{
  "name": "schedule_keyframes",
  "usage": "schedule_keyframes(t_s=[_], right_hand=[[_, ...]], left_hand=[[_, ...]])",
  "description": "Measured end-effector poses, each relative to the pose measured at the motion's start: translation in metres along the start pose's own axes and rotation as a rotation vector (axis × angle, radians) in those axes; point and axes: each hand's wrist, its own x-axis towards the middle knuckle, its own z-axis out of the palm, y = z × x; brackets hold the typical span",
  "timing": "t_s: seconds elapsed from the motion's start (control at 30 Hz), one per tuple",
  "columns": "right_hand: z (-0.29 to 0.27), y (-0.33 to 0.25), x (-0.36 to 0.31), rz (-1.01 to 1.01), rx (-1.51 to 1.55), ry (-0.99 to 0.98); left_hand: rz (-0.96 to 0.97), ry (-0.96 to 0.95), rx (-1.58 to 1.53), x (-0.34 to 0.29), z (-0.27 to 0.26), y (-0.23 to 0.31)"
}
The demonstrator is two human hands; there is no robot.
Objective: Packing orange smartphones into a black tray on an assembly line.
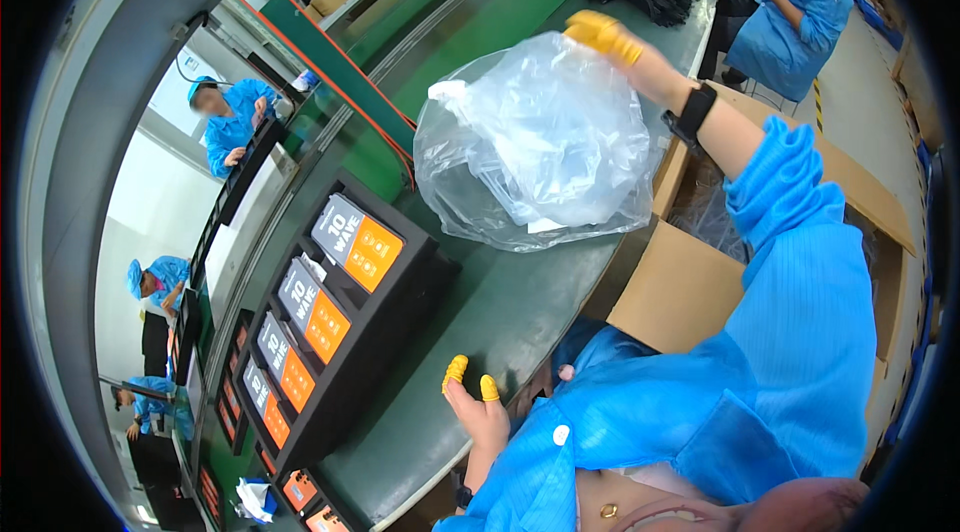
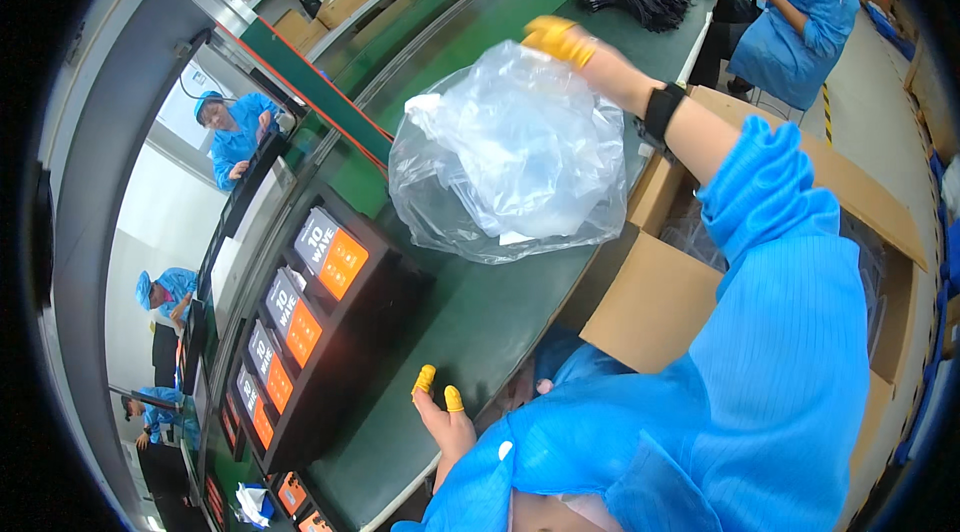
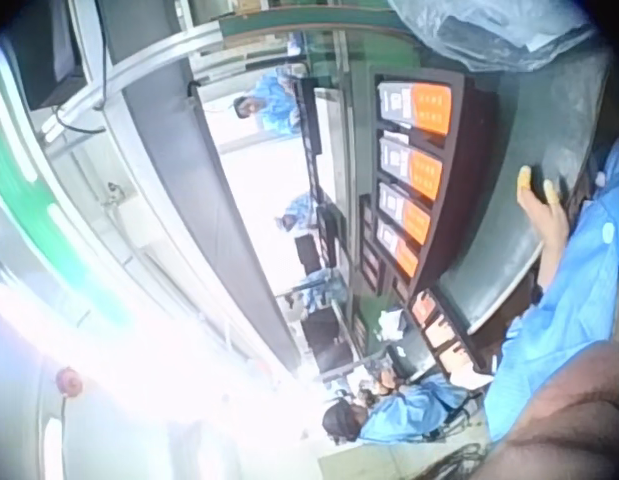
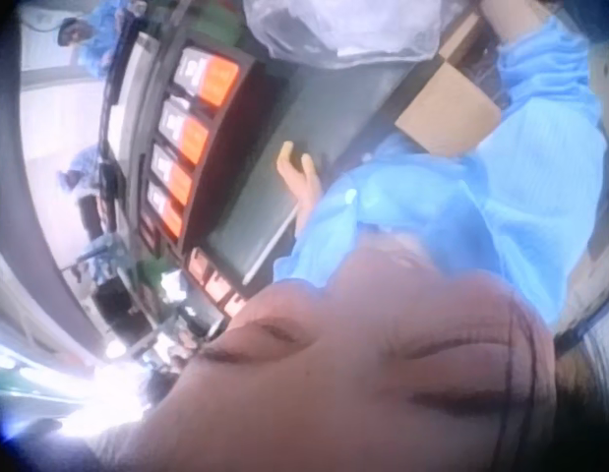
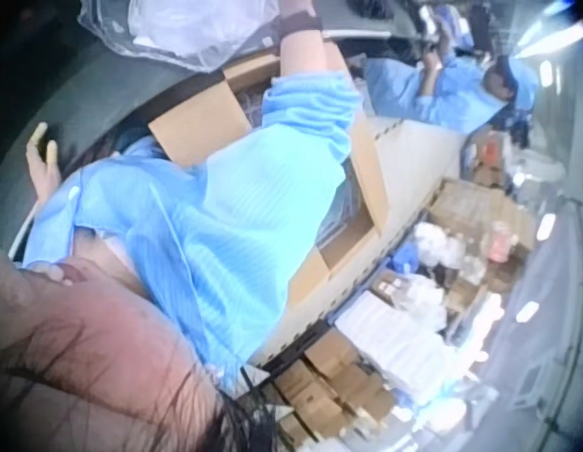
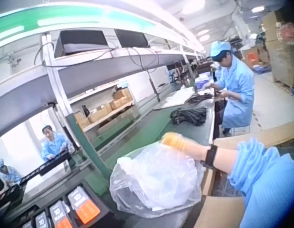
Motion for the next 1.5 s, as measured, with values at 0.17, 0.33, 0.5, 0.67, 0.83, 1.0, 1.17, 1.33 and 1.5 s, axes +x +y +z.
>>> schedule_keyframes(t_s=[0.17,0.33,0.5,0.67,0.83,1.0,1.17,1.33,1.5], right_hand=[[-0.079,0.068,-0.040,0.092,-1.372,0.479],[0.013,0.039,-0.013,0.273,-1.209,0.212],[0.004,-0.008,0.047,-0.194,-1.027,0.420],[0.080,-0.093,0.099,-0.749,-0.887,0.186],[0.096,-0.102,0.138,-0.927,-0.721,0.190],[0.010,-0.128,0.164,-0.786,-0.712,0.480],[-0.127,-0.076,0.154,-0.542,-1.272,0.532],[-0.137,0.005,0.108,-0.053,-1.396,0.655],[-0.175,0.082,0.042,0.184,-1.361,0.594]], left_hand=[[0.016,-0.031,-0.195,0.012,0.011,0.031],[0.037,-0.215,-0.193,0.040,0.032,0.064],[0.094,-0.215,-0.422,0.095,0.080,0.071],[-0.107,-0.237,-0.687,0.137,0.120,0.087],[-0.076,-0.118,-0.489,0.138,0.130,0.083],[0.090,-0.100,-0.232,0.145,0.128,0.100],[0.278,-0.154,0.044,0.150,0.139,0.110],[0.412,-0.166,0.266,0.157,0.142,0.118],[0.436,-0.177,0.347,0.154,0.145,0.102]])
